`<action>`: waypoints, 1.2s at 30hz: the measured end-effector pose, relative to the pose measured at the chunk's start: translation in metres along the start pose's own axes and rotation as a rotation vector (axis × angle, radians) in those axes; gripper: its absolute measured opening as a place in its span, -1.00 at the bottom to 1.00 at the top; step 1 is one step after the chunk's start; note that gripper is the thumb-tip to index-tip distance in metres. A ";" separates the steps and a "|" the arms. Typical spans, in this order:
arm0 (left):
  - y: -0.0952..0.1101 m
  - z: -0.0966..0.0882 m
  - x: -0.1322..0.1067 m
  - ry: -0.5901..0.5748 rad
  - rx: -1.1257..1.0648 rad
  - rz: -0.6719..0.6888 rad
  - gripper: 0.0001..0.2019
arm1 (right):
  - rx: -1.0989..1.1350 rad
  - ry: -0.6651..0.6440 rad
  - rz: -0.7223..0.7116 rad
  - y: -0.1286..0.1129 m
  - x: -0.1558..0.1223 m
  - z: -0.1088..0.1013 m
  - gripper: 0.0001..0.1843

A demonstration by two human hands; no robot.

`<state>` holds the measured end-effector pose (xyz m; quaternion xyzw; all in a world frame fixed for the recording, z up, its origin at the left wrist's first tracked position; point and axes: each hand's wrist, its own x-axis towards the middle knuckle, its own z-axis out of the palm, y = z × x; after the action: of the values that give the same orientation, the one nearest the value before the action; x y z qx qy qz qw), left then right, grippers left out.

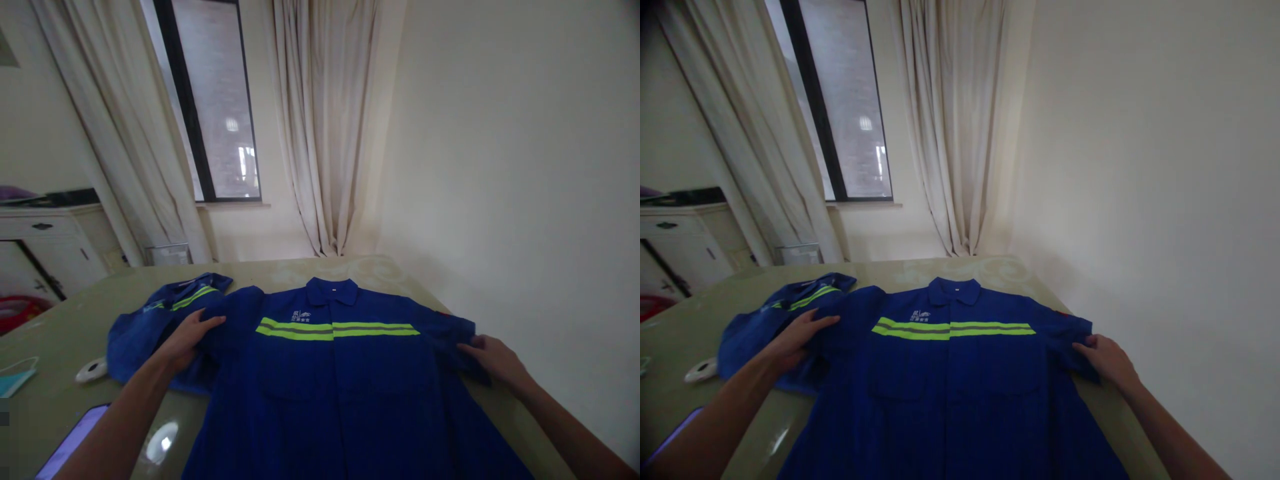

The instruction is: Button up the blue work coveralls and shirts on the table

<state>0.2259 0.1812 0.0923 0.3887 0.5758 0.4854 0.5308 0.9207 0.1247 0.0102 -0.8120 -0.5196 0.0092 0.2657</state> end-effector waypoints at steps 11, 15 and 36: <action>-0.024 0.087 -0.022 -0.597 1.151 0.569 -0.42 | 0.049 0.363 -0.174 -0.091 -0.026 -0.025 -0.61; -0.053 0.096 -0.015 -0.404 1.368 0.579 -0.35 | -0.125 0.237 -0.710 -0.143 -0.066 -0.026 -0.75; -0.113 0.041 -0.072 -0.176 1.449 0.879 -0.39 | -0.148 -0.403 -0.654 -0.120 -0.103 -0.004 -0.47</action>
<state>0.2834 0.0920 0.0011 0.8570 0.4976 0.1272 -0.0429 0.7738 0.0742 0.0396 -0.6025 -0.7920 0.0459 0.0878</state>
